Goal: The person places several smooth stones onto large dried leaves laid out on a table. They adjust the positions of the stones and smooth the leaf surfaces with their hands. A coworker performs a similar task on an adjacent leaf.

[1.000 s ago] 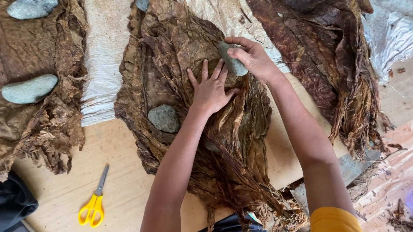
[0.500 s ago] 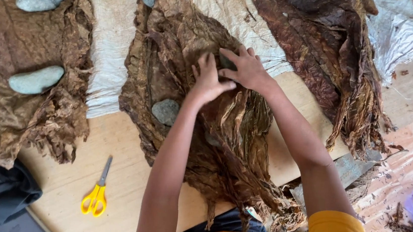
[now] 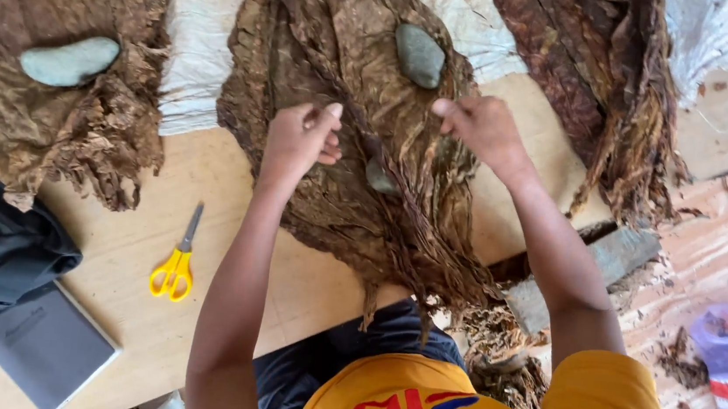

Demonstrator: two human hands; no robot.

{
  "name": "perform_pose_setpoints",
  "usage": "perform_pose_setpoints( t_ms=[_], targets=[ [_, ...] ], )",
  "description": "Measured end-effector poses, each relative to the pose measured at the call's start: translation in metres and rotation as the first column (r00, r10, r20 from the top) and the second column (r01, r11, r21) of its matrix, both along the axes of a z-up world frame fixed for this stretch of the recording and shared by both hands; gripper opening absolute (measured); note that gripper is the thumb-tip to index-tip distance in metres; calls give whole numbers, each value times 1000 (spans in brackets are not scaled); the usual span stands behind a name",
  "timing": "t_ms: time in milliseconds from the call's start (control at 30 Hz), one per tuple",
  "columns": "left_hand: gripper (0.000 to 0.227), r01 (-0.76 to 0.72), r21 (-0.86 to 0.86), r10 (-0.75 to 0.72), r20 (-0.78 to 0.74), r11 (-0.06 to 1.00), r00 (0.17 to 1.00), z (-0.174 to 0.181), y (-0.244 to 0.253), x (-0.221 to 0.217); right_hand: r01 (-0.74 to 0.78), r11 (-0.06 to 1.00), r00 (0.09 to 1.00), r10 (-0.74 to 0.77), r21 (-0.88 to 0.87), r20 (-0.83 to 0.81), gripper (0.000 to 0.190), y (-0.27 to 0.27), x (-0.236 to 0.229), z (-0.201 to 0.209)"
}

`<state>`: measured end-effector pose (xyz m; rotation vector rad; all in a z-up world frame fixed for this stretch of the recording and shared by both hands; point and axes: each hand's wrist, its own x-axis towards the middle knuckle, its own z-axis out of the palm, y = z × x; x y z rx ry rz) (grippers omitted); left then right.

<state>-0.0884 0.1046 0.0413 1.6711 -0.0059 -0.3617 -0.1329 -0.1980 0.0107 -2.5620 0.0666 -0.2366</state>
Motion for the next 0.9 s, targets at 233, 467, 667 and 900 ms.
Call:
perform_pose_setpoints(
  t_ms=[233,467,667,900],
  targets=[
    [49,222,343,-250,39,913,968,-34,-48,-18,25,907,957,99,420,-271,28,33,-43,17],
    [61,-15,-256,-25,-156,967,988,-34,-44,-28,50,244,992,102,968,-77,34,40,-70,44],
    [79,35,-320,-82,-135,947,987,-28,-19,-51,16,295,964,250,955,-93,57,11,-76,5],
    [79,11,-378,-82,-172,926,982,-27,-14,-73,94,436,984,95,895,-150,63,-7,-96,17]
  ],
)
